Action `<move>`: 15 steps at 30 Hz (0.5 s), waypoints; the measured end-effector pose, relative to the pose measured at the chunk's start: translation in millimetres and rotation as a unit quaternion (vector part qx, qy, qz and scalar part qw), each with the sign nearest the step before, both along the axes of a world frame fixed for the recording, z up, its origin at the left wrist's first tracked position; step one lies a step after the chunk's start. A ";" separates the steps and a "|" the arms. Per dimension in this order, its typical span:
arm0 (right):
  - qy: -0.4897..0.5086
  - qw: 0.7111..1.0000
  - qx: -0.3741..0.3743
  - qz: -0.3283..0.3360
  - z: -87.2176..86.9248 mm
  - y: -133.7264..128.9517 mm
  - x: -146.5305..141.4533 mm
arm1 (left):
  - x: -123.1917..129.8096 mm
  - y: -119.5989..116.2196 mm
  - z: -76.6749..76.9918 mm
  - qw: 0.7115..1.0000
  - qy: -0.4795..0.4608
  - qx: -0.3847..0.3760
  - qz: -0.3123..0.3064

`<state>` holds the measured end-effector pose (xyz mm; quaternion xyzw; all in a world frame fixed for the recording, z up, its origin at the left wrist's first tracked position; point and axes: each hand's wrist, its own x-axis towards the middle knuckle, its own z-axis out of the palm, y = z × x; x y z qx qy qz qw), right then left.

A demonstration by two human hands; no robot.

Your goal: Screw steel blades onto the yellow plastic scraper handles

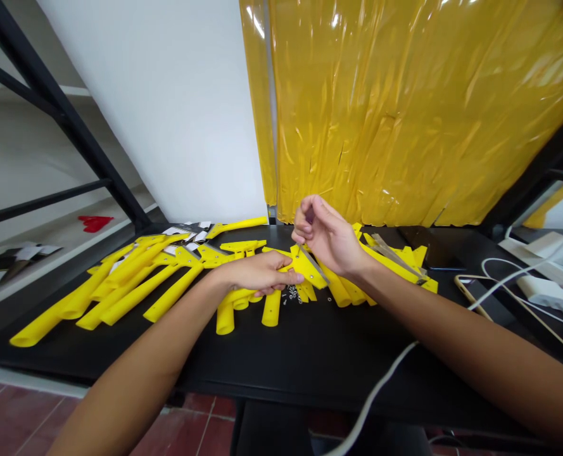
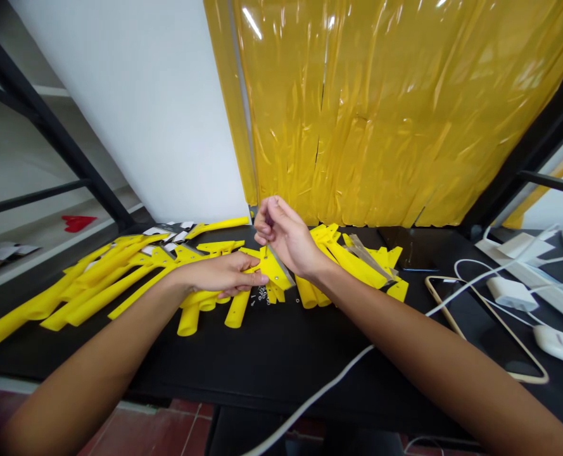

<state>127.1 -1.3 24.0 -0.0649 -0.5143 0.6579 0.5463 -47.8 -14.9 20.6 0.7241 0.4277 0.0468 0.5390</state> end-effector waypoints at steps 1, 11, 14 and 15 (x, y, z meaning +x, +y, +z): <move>-0.004 1.000 0.004 0.005 0.3 -0.8 0.2 | 0.7 -1.0 0.4 1.000 0.001 0.002 -0.004; -0.043 0.995 0.011 0.091 2.4 -4.5 2.8 | 1.7 -8.0 3.6 0.997 0.040 0.035 -0.064; -0.035 0.992 0.004 0.120 4.1 -4.8 4.1 | 1.9 -8.8 3.3 0.996 0.027 0.022 -0.088; -0.033 0.991 0.002 0.131 5.2 -5.1 4.8 | 2.1 -8.8 2.9 0.996 0.021 0.016 -0.090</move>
